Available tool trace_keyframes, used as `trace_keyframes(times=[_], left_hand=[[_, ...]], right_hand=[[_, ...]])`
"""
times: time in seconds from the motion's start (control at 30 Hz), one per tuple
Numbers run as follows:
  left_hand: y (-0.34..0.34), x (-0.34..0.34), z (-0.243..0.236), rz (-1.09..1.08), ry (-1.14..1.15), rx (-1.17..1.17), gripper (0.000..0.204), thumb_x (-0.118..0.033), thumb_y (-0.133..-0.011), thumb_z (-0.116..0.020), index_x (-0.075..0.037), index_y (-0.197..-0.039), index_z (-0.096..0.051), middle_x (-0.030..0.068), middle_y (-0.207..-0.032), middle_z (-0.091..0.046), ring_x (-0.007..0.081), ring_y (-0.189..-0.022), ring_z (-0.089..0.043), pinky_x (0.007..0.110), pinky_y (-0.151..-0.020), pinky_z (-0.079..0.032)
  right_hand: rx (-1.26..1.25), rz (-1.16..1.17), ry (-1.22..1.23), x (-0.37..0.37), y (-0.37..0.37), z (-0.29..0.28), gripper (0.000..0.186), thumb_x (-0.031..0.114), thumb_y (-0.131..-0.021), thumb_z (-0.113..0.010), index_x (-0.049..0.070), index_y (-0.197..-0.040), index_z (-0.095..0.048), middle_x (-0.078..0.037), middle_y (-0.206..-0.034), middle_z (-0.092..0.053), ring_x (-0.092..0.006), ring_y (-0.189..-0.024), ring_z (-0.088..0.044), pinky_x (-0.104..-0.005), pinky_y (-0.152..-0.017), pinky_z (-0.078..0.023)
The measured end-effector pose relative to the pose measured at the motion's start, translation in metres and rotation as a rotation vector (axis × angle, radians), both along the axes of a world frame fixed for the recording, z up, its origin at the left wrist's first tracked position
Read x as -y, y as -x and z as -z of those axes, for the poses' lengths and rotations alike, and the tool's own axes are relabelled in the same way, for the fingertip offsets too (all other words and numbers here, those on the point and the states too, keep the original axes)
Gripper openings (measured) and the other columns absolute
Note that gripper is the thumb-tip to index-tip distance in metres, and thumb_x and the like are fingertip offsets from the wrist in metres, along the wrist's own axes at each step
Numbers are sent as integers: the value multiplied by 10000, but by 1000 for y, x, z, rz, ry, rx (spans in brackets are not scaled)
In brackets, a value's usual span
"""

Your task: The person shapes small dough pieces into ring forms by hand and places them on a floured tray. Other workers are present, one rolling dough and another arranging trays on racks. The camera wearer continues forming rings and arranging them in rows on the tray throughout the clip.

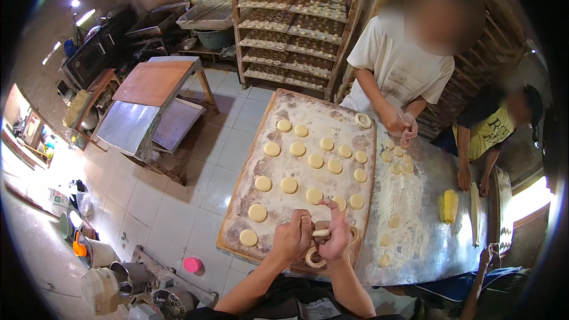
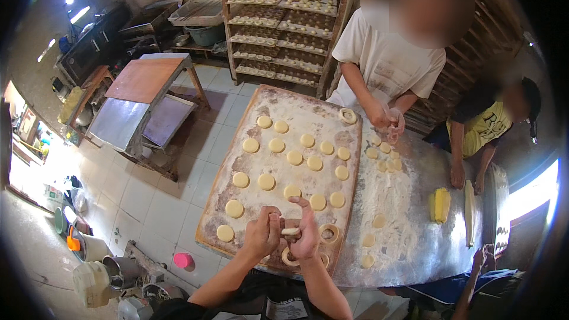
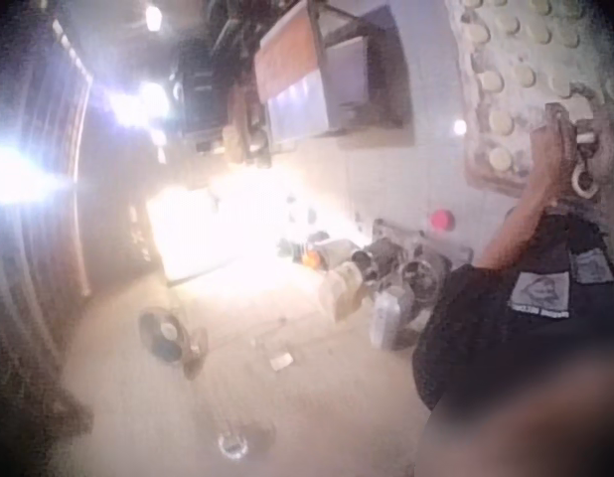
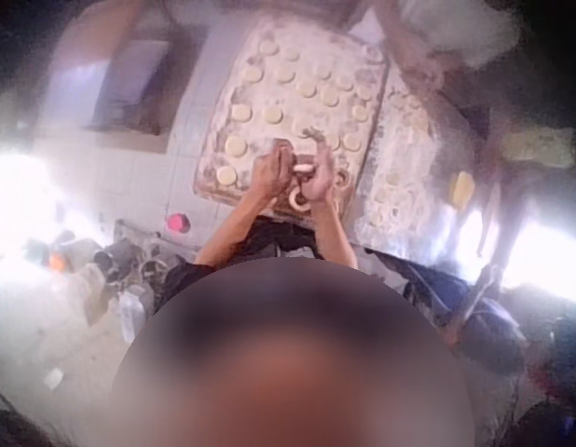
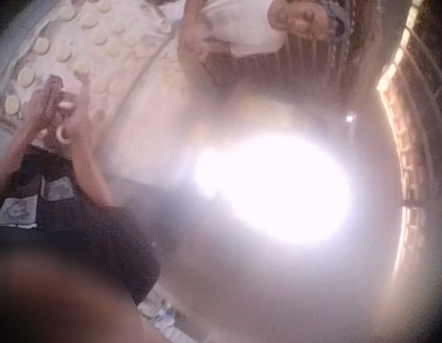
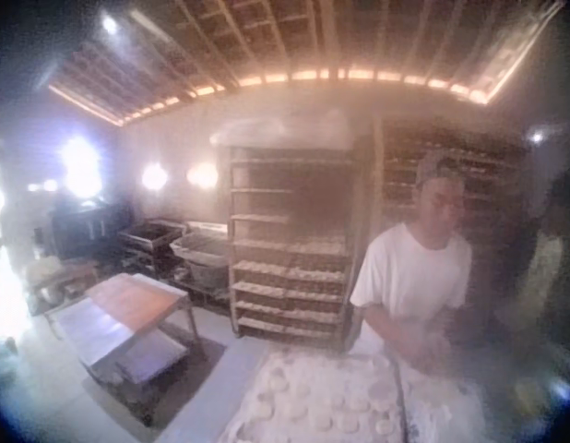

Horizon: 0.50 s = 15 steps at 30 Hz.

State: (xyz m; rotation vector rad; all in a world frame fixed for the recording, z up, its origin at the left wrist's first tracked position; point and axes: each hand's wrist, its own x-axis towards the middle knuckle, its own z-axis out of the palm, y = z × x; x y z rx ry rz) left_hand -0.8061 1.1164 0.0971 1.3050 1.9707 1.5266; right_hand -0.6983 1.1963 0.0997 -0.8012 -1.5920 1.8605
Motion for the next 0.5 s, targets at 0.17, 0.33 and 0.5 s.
trace_keyframes(times=[0.17, 0.33, 0.5], left_hand=[[6, -9, 3, 7, 49, -31, 131, -194, -1024, -486, -83, -1085, -517, 180, -607, -597, 400, -560, -631, 473, -478, -462], [13, -9, 3, 56, 46, 68, 187, -233, -1033, -456, -76, -1127, -493, 222, -675, -617, 437, -609, -633, 503, -518, -470], [17, -20, 3, 58, 228, 196, 338, -285, -1007, -495, -39, -1237, -461, 246, -848, -637, 474, -738, -638, 542, -624, -490]], right_hand=[[-143, -143, -189, -6, 5, 2, 549, 297, -1000, -475, 85, -1489, -343, 45, -654, -498, -35, -580, -425, -195, -522, -337], [130, -20, -55, -6, 2, -8, 630, 430, -1028, -456, 89, -1529, -285, 26, -758, -553, -108, -643, -502, -256, -595, -437], [297, -33, -219, -9, 24, -19, 660, 469, -1031, -438, 41, -1516, -304, -186, -1347, -537, -242, -1192, -527, -383, -950, -447]])
